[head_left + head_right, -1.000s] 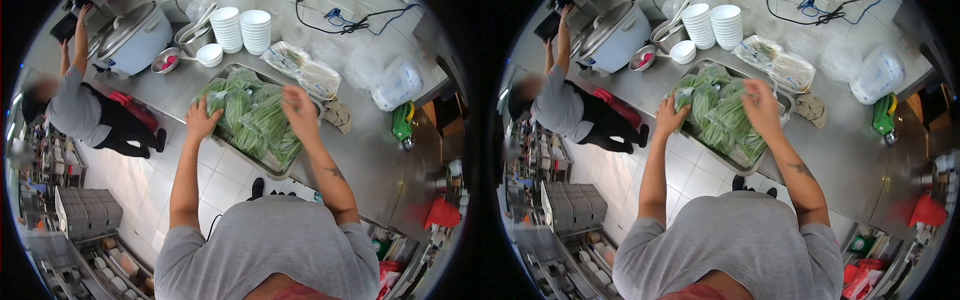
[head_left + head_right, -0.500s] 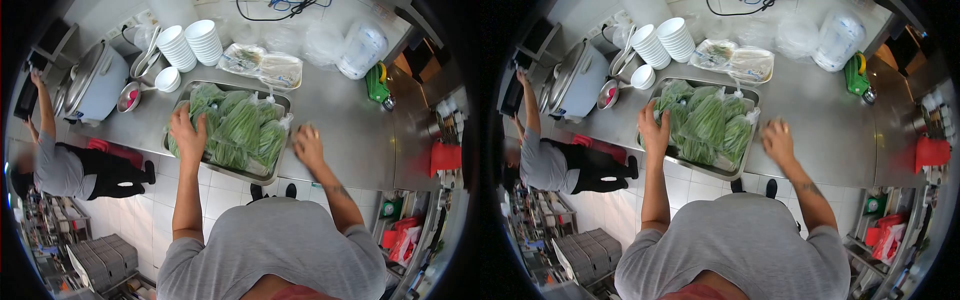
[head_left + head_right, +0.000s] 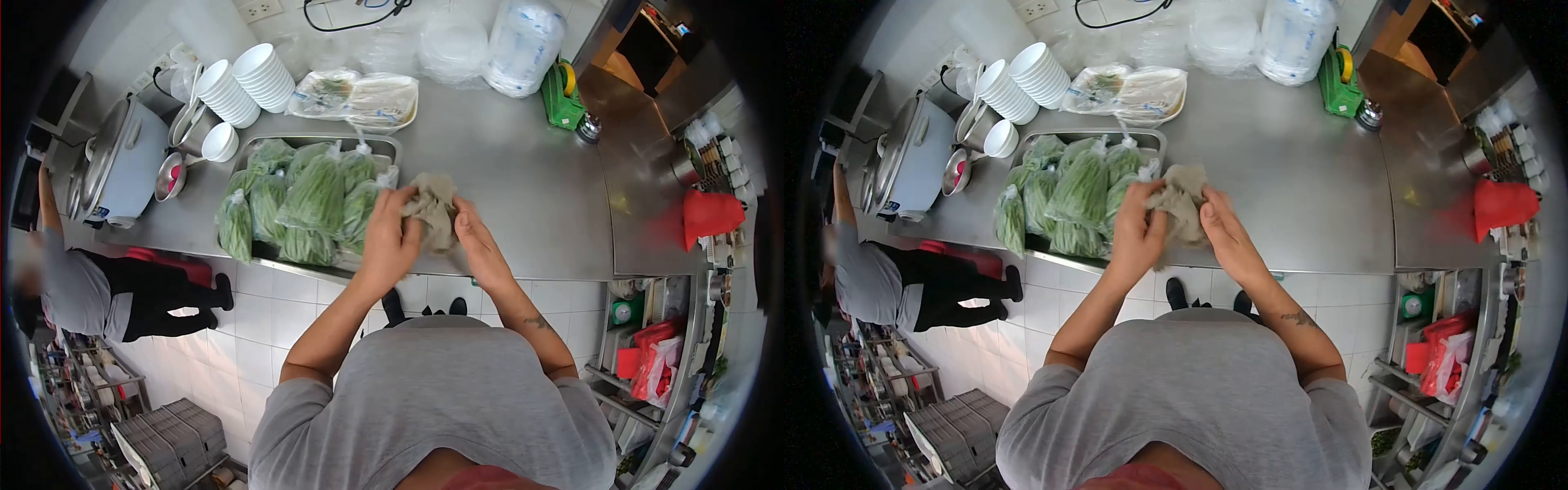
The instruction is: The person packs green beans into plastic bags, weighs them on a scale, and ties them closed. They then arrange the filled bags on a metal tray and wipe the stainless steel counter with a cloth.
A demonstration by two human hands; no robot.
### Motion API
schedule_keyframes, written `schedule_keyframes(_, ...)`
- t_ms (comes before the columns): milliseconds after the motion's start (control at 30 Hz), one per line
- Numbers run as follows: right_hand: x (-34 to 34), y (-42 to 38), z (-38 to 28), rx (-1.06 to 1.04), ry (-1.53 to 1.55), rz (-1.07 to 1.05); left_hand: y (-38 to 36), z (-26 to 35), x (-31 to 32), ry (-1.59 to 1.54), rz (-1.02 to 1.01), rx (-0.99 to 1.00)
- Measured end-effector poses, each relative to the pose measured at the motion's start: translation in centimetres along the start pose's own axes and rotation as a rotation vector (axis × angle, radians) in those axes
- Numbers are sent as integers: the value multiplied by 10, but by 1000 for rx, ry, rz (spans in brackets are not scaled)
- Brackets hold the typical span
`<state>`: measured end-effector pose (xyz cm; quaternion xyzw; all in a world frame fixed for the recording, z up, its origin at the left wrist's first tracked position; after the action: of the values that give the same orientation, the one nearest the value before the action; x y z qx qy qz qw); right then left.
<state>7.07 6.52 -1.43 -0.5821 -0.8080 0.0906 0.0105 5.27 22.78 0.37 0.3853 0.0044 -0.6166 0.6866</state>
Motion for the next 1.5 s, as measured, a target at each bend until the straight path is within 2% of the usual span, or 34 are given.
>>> schedule_keyframes(67, -29, -11, 11, -86, -220, 105, 11, 1, 16, 133, 9, -66)
schedule_keyframes(100, -47, -18, 21, -132, -333, 152, 9, -6, 30, 440, -185, -66)
schedule_keyframes(167, -85, -31, 52, -85, -364, 178, -8, -29, 76, 611, -236, 38)
schedule_keyframes(200, -101, -41, 62, 11, -279, 180, -18, -46, 101, 697, -265, 90)
schedule_keyframes(267, -130, -59, 75, 146, -177, 192, -19, -74, 134, 723, -244, 60)
schedule_keyframes(333, -152, -75, 86, 234, -130, 229, 10, -95, 141, 735, -223, 33)
schedule_keyframes(433, -176, -94, 77, 141, -408, 260, 84, -146, 167, 793, -118, -20)
schedule_keyframes(533, -185, -108, 75, 71, -475, 328, 157, -175, 220, 795, -40, -59)
schedule_keyframes(600, -180, -110, 71, 85, -429, 334, 183, -135, 264, 672, -203, 38)
schedule_keyframes(633, -179, -111, 70, 94, -404, 330, 179, -129, 308, 608, -103, 157)
schedule_keyframes(667, -178, -110, 69, 30, -423, 332, 165, -55, 301, 518, -223, 143)
schedule_keyframes(700, -176, -107, 66, -37, -437, 332, 149, -25, 321, 506, -396, 295)
schedule_keyframes(733, -174, -102, 64, -105, -449, 335, 112, -23, 366, 373, -267, 344)
schedule_keyframes(767, -173, -98, 63, -115, -410, 340, 82, 16, 359, 480, -293, 504)
schedule_keyframes(800, -174, -93, 61, -125, -373, 346, 51, 26, 368, 339, -300, 687)
schedule_keyframes(833, -175, -87, 58, -136, -337, 351, 19, 33, 370, 237, -312, 692)
schedule_keyframes(867, -176, -79, 55, -171, -290, 336, -3, 39, 351, 135, -321, 696)
schedule_keyframes(933, -171, -63, 46, -237, -188, 302, -15, 48, 299, -92, -748, 332)
schedule_keyframes(1000, -157, -54, 42, -108, -59, 239, -40, 40, 248, 285, -758, 268)
schedule_keyframes(1067, -140, -43, 45, -51, -16, 164, -66, 16, 194, 430, -534, 318)
schedule_keyframes(1167, -99, -32, 56, -73, -2, 28, -91, -4, 123, 588, -395, 170)
schedule_keyframes(1267, -54, -21, 66, -56, 34, -84, -124, -24, 78, 690, -299, 49)
schedule_keyframes(1367, -6, 1, 64, 175, 175, -199, -155, -29, 35, 585, -265, 38)
schedule_keyframes(1467, 49, 29, 73, 318, 262, -195, -197, -52, -7, 315, -214, -262)
schedule_keyframes(1500, 65, 34, 71, 348, 287, -180, -217, -76, -23, 88, -84, -544)
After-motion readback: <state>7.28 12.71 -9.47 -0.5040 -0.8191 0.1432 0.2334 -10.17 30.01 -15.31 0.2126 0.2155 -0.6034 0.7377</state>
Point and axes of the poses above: each hand's wrist, its own y-axis towards the middle knuckle, its own x-axis out of the palm, z = x × y, the point moved 1 cm from there along y, towards the middle knuckle, and after that the axes turned 11 degrees about x, right-handed, at the moved point
